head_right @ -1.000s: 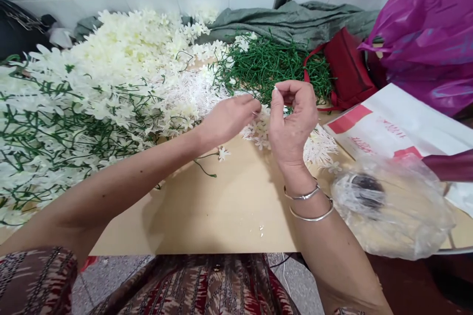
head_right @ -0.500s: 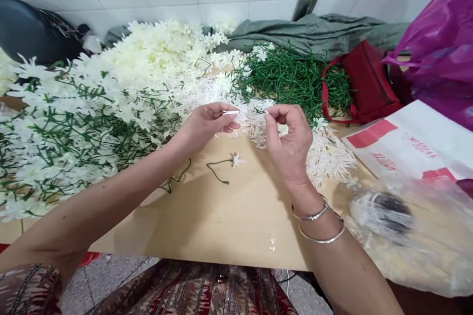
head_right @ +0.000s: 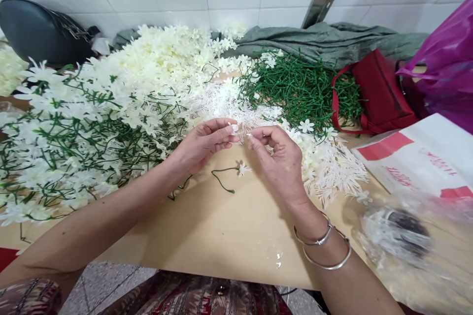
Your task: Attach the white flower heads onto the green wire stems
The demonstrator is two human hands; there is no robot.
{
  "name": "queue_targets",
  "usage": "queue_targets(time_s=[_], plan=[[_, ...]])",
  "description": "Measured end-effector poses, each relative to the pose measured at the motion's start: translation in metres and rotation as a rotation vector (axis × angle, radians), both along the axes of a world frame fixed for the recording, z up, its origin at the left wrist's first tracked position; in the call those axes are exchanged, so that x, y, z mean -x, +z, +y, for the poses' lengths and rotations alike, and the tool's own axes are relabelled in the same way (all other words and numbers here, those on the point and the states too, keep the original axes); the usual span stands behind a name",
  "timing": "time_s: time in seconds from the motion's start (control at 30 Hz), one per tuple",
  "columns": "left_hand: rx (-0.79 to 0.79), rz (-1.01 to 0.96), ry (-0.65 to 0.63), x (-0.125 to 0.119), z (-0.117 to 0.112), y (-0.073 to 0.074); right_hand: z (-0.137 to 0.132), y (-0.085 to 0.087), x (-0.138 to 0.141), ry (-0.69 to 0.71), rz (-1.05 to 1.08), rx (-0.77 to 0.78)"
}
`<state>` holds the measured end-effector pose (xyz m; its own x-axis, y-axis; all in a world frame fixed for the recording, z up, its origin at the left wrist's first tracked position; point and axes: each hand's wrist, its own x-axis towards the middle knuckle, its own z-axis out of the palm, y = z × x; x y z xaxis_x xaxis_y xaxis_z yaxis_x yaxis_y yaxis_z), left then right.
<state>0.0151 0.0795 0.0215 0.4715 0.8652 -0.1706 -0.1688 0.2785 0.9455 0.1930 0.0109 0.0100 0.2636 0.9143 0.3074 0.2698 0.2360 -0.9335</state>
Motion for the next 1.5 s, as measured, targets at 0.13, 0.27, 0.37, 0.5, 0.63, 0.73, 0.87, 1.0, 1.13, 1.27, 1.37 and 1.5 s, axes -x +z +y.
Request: queue_targets(time_s=[0.13, 0.27, 0.37, 0.5, 0.63, 0.73, 0.87, 1.0, 1.13, 1.27, 1.37, 1.5], plan=[[0.081, -0.049, -0.015, -0.003, -0.004, 0.002, -0.001, 0.004, 0.001, -0.001, -0.014, 0.020], [0.116, -0.068, -0.008, -0.006, -0.005, 0.003, -0.001, 0.005, 0.003, 0.004, 0.063, 0.050], [0.117, -0.072, -0.015, -0.009, -0.004, -0.001, -0.001, 0.004, 0.006, -0.013, 0.149, 0.048], [0.046, -0.027, -0.068, -0.013, -0.003, -0.008, -0.001, 0.005, 0.009, -0.042, 0.146, 0.012], [0.000, -0.072, -0.099, -0.016, -0.006, -0.010, 0.000, 0.005, 0.008, -0.078, 0.075, -0.010], [-0.026, -0.080, -0.074, -0.018, -0.008, -0.009, 0.001, 0.005, 0.006, -0.107, -0.005, -0.030], [-0.109, 0.000, -0.052, -0.022, -0.011, -0.005, -0.001, 0.006, 0.008, -0.148, -0.081, -0.040], [-0.279, 0.083, -0.005, -0.027, -0.013, -0.005, -0.002, 0.008, 0.014, -0.133, 0.040, -0.027], [-0.460, 0.186, -0.018, -0.025, -0.016, 0.000, 0.000, 0.006, 0.013, -0.091, 0.137, -0.003], [-0.649, 0.245, -0.090, -0.022, -0.017, 0.005, 0.003, 0.003, 0.006, -0.083, 0.173, 0.046], [-0.653, 0.217, -0.072, -0.022, -0.017, 0.004, 0.005, 0.003, 0.003, -0.100, 0.195, 0.034], [-0.623, 0.183, -0.048, -0.023, -0.018, 0.003, 0.003, 0.006, 0.003, -0.105, 0.208, 0.000]])
